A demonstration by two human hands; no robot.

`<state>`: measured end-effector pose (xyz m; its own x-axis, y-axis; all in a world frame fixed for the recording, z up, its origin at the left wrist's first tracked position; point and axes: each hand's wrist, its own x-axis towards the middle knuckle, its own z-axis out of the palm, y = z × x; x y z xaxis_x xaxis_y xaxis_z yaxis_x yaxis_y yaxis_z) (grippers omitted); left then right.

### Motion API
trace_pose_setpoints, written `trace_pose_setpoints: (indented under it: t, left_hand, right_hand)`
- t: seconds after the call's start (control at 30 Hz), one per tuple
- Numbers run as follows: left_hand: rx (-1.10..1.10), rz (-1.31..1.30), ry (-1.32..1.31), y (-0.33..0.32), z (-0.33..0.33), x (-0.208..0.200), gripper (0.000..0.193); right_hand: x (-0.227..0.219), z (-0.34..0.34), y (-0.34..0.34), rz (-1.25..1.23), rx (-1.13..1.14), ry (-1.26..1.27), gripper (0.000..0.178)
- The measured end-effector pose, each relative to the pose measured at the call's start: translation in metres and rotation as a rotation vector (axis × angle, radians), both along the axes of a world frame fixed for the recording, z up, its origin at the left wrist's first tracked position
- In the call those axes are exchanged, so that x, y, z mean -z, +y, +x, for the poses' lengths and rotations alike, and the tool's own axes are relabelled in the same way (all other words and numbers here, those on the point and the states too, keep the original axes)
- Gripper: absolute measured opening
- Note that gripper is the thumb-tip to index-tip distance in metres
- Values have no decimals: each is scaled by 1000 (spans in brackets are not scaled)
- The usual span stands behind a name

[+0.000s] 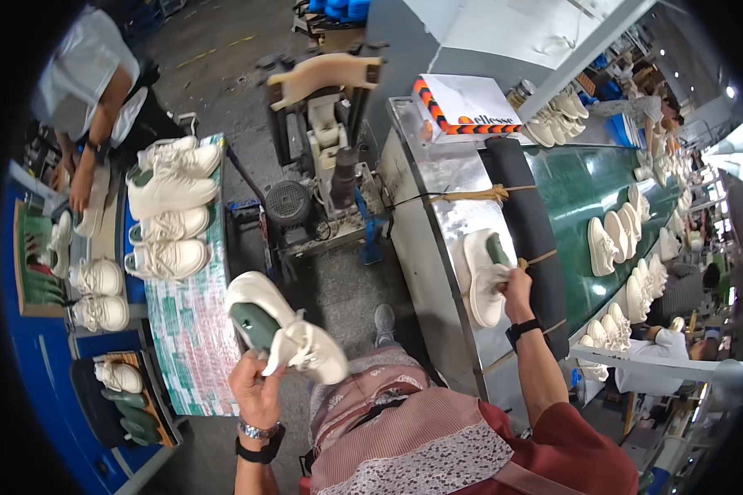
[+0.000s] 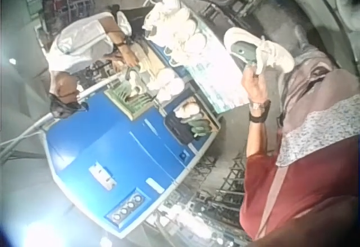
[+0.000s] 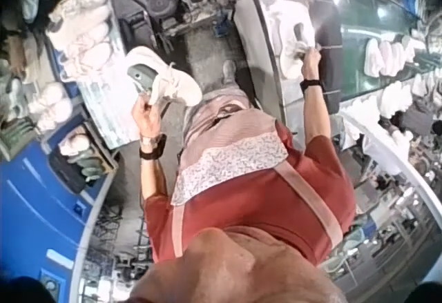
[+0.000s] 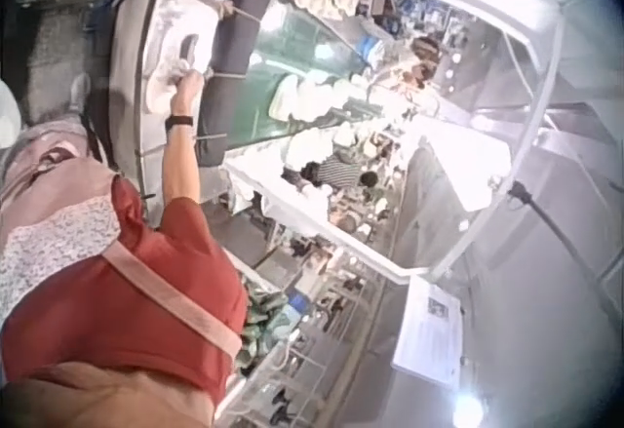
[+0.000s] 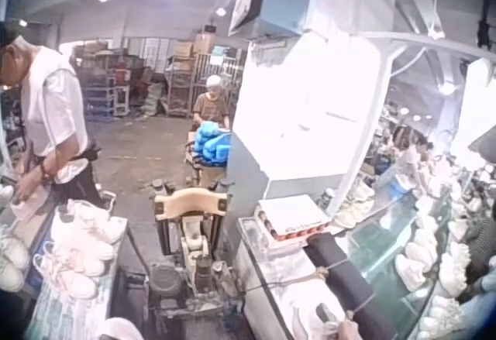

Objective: The person picks up a shoe last from a rack, inserts it into a shoe, and presses the sole against a rotating brush. They then remove the shoe last and place the shoe on a conveyor belt, repeating the process.

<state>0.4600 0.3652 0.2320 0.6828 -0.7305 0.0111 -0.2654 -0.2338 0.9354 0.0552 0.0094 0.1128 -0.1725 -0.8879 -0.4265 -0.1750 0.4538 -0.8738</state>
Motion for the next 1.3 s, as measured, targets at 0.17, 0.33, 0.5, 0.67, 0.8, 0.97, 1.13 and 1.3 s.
trace_pose_setpoints:
  t: [0.17,0.33,0.5,0.67,0.8,0.97,1.13,1.3]
  left_hand:
    - [77,-165,297,-102,-57,-2,29]
    - [241,-347,652,-176,-83,-10,26]
    - [247,-133,602,-232,-36,17,22]
    - [228,-264,975,-303,6,54,34]
    - [217,-440,1163,-302,15,96,40]
    - [163,-618,1566,-322,-30,145,55]
    - [77,-616,1681,-314,-47,138,48]
    - [131,-395,1628,-285,-38,125,55]
  right_hand:
    - [-20,8,25,-350,49,-175,45]
    - [-77,139,38,446,-487,-1273,74]
    - [-111,195,-3,-96,-733,-811,80]
    - [-137,255,-52,-466,-737,-329,90]
    - [-136,293,-54,-853,-892,324,88]
    - [-167,316,-34,-1046,-948,737,90]
    - [-176,318,-8,-905,-1090,784,90]
    - [-154,295,5,-1089,-940,686,92]
